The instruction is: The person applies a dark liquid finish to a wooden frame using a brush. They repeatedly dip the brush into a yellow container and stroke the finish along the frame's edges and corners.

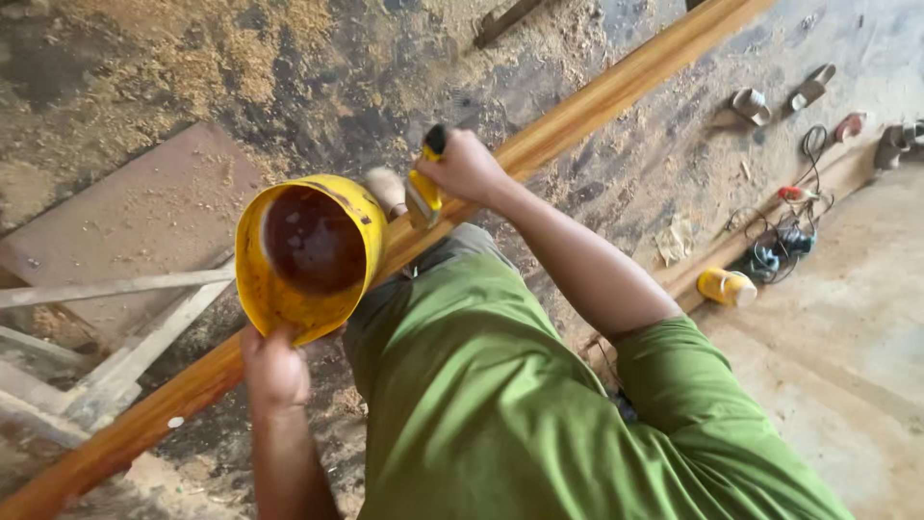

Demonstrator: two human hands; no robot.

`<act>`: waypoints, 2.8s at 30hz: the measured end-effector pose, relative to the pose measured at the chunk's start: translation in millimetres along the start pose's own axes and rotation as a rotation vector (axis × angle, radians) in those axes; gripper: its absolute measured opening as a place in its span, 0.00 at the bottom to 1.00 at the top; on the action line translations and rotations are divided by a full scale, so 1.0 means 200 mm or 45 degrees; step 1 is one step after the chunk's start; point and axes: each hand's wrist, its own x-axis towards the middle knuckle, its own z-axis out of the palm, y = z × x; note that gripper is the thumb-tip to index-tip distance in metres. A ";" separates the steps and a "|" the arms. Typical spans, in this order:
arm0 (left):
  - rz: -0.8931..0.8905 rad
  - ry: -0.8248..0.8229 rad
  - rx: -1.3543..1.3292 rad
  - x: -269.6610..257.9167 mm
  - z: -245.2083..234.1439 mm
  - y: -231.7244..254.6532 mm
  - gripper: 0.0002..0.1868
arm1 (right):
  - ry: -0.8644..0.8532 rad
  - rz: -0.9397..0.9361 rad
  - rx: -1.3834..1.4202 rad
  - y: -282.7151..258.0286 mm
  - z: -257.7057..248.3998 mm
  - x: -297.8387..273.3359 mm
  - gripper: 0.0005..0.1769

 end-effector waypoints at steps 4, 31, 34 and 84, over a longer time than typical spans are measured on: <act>-0.120 -0.025 0.205 0.00 0.11 0.09 0.18 | -0.030 0.370 0.174 0.22 -0.07 0.08 0.16; -0.142 -0.012 -0.034 0.41 1.86 -0.36 0.20 | -0.329 0.309 -1.379 1.92 -2.37 0.73 0.17; -0.064 -0.032 0.050 0.41 1.93 -0.37 0.22 | -0.768 0.255 -1.301 1.70 -2.18 0.80 0.23; -0.163 0.076 -0.114 0.28 1.88 -0.43 0.26 | -0.331 -0.153 -1.662 2.14 -2.18 0.90 0.15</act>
